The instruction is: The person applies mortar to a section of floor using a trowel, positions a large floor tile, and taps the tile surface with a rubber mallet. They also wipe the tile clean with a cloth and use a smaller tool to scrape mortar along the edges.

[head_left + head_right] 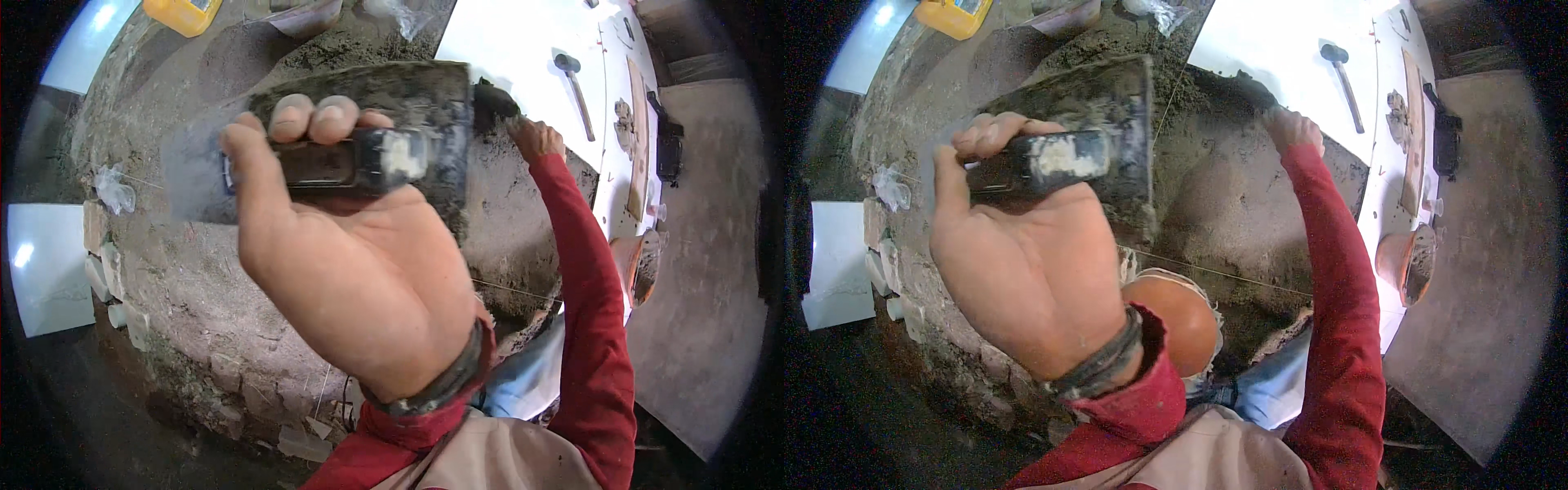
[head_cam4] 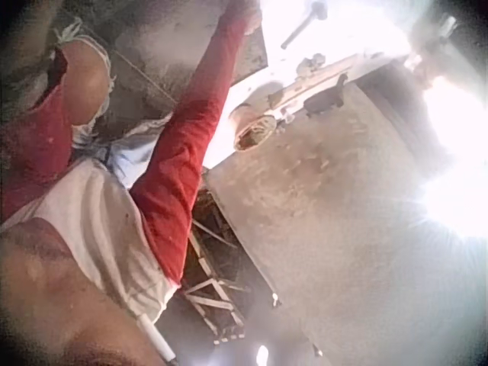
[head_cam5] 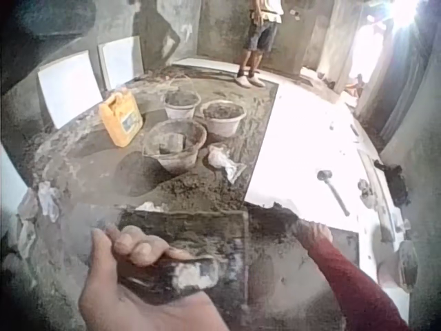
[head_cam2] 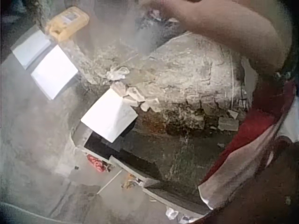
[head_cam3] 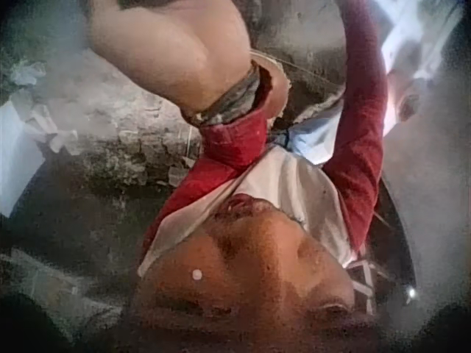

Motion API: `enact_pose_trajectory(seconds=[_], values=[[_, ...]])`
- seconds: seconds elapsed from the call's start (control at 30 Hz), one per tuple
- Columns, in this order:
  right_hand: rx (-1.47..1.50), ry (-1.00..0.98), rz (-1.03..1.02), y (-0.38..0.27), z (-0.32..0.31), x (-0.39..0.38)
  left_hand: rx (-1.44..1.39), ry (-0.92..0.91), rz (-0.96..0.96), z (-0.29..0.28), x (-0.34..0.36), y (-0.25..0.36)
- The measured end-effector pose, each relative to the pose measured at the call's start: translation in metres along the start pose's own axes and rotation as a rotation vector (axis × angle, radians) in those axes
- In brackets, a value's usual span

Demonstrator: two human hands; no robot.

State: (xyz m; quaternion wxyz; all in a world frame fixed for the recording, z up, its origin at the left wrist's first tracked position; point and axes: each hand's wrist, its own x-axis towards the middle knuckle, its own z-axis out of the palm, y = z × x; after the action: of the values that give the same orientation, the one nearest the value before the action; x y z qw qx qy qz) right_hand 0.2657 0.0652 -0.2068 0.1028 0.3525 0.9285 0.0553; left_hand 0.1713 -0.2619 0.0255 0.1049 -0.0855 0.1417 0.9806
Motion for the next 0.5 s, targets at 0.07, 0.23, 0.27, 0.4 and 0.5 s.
enact_pose_trajectory(seconds=[0.07,0.23,0.27,0.4,0.5], values=[[-0.036,0.030,-0.021,0.007,-0.002,-0.016,0.001,-0.055,0.049,-0.004,0.004,0.008],[-0.027,0.041,-0.096,-0.004,-0.030,-0.012,0.087,-0.085,0.183,-0.003,0.006,0.032],[-0.032,0.047,-0.096,-0.005,-0.030,-0.006,0.161,0.024,0.258,0.001,0.003,0.030],[-0.070,0.012,-0.082,0.008,-0.023,0.005,0.077,0.004,0.215,-0.004,-0.002,0.012],[-0.106,-0.033,-0.060,0.016,-0.031,-0.009,0.025,0.016,0.096,-0.005,0.001,0.011]])
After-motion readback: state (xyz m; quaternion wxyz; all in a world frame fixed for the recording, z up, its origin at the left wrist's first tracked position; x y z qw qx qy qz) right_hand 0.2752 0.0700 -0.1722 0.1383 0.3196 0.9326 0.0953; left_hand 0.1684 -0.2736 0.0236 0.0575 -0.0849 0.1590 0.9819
